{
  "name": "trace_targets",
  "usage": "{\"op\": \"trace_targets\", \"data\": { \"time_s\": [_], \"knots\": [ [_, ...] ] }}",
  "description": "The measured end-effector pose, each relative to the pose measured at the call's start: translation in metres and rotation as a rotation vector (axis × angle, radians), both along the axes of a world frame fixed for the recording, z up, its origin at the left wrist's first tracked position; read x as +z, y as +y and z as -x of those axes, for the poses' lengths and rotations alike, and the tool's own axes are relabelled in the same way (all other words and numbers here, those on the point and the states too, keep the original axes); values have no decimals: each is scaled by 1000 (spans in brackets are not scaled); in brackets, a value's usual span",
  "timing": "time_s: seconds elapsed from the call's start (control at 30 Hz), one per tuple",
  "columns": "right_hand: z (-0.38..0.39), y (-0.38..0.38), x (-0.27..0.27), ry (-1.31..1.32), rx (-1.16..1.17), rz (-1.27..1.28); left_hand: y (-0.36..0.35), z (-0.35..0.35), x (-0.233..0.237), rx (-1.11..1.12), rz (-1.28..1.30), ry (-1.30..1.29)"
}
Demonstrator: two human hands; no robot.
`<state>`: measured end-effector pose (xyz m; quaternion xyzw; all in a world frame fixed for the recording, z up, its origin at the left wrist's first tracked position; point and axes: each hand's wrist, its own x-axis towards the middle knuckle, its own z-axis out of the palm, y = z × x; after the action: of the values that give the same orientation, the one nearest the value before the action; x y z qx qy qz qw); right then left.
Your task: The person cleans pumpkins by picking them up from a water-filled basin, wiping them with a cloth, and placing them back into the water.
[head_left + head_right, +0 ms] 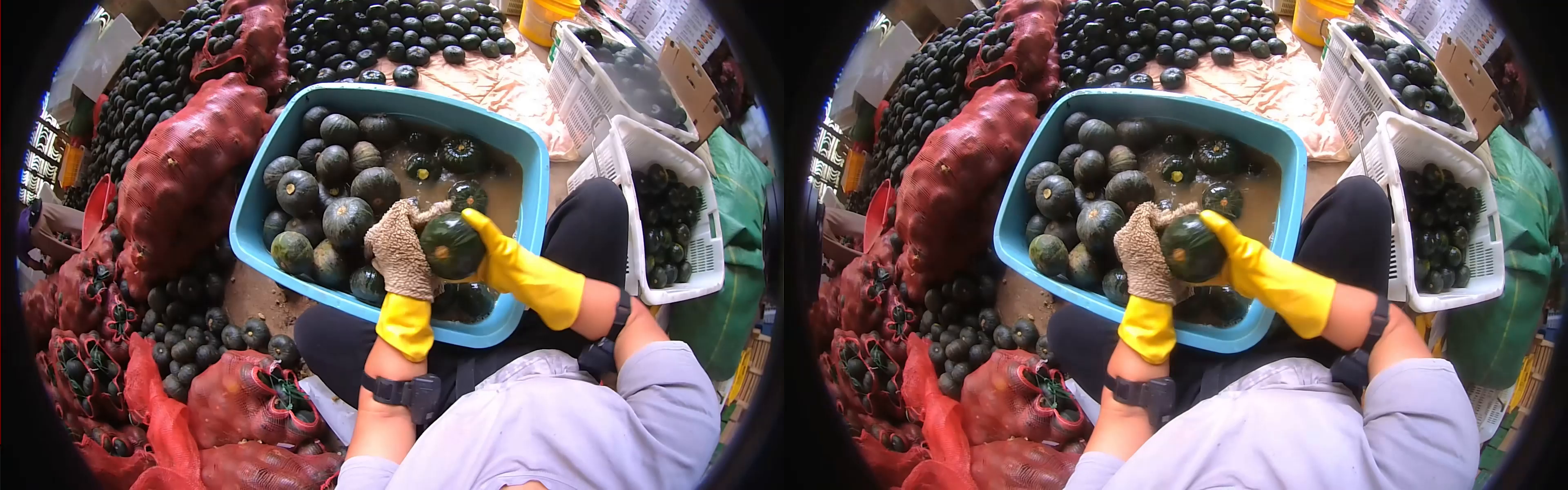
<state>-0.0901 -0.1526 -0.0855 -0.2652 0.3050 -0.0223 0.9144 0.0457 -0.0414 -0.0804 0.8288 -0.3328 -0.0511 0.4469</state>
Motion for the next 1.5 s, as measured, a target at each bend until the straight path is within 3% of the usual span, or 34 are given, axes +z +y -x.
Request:
{"op": "trace_targets", "data": {
  "time_s": [0.03, 0.07, 0.1, 0.17, 0.2, 0.23, 0.3, 0.33, 0.47, 0.53, 0.6, 0.7, 0.77, 0.8, 0.83, 0.87, 0.9, 1.0, 1.03, 1.07, 1.1, 1.13, 1.17, 1.23, 1.27, 1.3, 1.37, 1.4, 1.43, 1.5],
  "knots": [
    [2, -11, 17, 36, 65, -120, 1, 5, -3, 48, 16, -60],
    [-6, -21, 30, 119, 67, -76, 1, 10, -8, 89, 36, -123],
    [-18, -36, 41, 204, 64, -33, -2, 13, 1, 34, 180, 309],
    [-62, -74, 53, -96, -100, 129, -7, 20, 19, 245, 620, 1203],
    [-85, -99, 70, -315, -105, 145, -7, 13, 14, 292, 752, 1391],
    [-107, -122, 89, -545, -101, 163, -8, 8, 18, 311, 808, 1450],
    [-134, -151, 112, -622, -90, 528, -10, 3, 23, 363, 853, 1508],
    [-132, -157, 99, -344, -6, 617, -10, 2, 24, 391, 838, 1508],
    [-111, -103, 69, 816, 1447, 1505, -9, -4, 8, 267, 742, 1470],
    [-95, -83, -3, 905, 1148, 1642, -9, -6, -4, 119, 758, 1365],
    [-87, -69, -75, 945, 843, 1722, -1, -2, 4, 0, 314, 482],
    [-89, -82, -122, 772, 590, 1676, -2, -2, -20, 42, -141, -64],
    [-77, -89, -72, 511, 501, 1491, -7, -2, -13, 96, -92, -31],
    [-67, -93, -41, 317, 456, 1114, -8, -2, -9, 106, -68, 26],
    [-85, -102, -63, 98, 414, 641, -9, -3, 1, 118, -44, 83],
    [-68, -113, -78, 58, 360, 529, -9, 0, 13, 118, 11, 217],
    [-55, -85, -13, 22, 307, 412, -8, 2, 23, 116, 63, 355],
    [-38, -44, 27, -376, 414, 888, -24, -19, -35, -21, 28, -142],
    [-32, -24, 25, -294, 462, 1341, -19, -16, -26, -78, 193, 43],
    [-36, -10, 13, -304, 219, 1406, -22, -13, -14, -139, 436, 459],
    [-44, -4, -2, -308, -29, 1455, -23, -8, -8, -164, 554, 673],
    [-56, -12, -12, -141, -160, 1588, -22, -4, -1, -175, 557, 721],
    [-69, -19, 0, 125, -196, 1444, -16, 6, 8, -170, 448, 539],
    [-73, -28, 2, 200, -209, 1122, -4, 19, 18, -142, 241, 157],
    [-66, -17, -19, 78, -266, 1414, 0, 19, 20, -119, 137, -40],
    [-56, -2, -20, -111, -284, 1518, 3, 14, 18, -159, 201, -57],
    [-28, 19, -1, -168, 1, 1449, 7, 4, 14, -248, 325, -90],
    [-29, 9, -11, -308, -45, 1626, 5, 6, 23, -260, 362, -28],
    [-31, -4, -2, -344, -42, 1459, 0, 7, 31, -272, 400, 37],
    [-58, -29, -14, 2, -320, 1538, -12, 10, 36, -379, 299, 196]
  ]
}}
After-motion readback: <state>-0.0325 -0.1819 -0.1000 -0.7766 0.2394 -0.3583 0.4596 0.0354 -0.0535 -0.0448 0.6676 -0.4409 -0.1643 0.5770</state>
